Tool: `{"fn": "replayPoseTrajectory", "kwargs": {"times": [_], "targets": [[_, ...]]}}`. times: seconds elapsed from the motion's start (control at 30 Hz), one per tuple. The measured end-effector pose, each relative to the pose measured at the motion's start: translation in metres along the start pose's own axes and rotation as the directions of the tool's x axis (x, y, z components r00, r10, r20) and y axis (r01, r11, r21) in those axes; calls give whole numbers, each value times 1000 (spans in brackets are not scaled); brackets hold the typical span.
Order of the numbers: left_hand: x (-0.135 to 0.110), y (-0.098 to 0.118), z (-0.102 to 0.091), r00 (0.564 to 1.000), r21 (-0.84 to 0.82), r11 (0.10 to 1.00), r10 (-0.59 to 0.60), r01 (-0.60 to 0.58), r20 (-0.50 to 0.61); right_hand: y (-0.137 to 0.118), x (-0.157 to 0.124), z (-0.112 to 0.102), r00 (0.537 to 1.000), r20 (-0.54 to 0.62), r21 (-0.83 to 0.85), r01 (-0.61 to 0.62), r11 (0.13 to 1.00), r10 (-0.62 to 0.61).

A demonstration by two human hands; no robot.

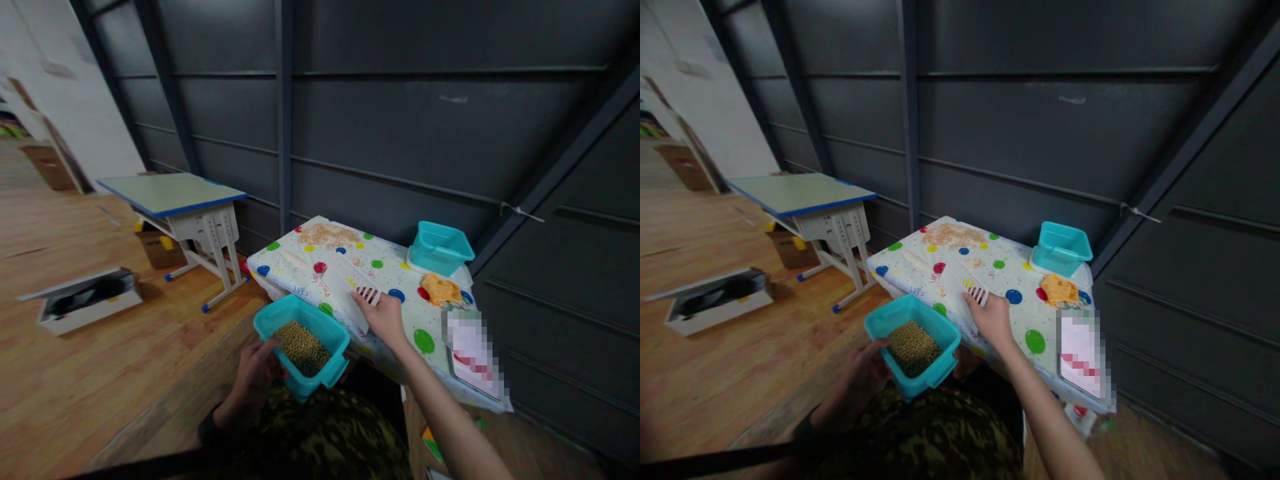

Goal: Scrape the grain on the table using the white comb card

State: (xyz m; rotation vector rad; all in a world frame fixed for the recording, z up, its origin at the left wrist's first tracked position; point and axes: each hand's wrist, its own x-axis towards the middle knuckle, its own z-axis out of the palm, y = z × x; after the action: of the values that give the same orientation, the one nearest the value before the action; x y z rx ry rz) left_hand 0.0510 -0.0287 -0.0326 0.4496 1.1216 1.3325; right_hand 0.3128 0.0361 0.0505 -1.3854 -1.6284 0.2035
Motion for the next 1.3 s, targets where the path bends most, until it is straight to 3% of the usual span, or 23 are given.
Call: {"fn": "replayPoseTrajectory", "kwargs": {"times": [0.37,0.83,1.1,1.3], "targets": [[-6,5,2,1000,-10,1000,-12,12,-10,-14,-44,-20,999,-36,-69,-20,997,18],[-1,4,2,1000,-7,1000,1,-1,0,-33,-43,-28,989,149,5,17,1000,-17],[-4,8,3,1000,8,1000,-5,5,-16,-19,-23,-25,1000,2,-81,26,996,-26],[-1,10,2,999,10,1000,3,-3,-42,-18,-7,-11,997,70,-92,48,995,-41]]}}
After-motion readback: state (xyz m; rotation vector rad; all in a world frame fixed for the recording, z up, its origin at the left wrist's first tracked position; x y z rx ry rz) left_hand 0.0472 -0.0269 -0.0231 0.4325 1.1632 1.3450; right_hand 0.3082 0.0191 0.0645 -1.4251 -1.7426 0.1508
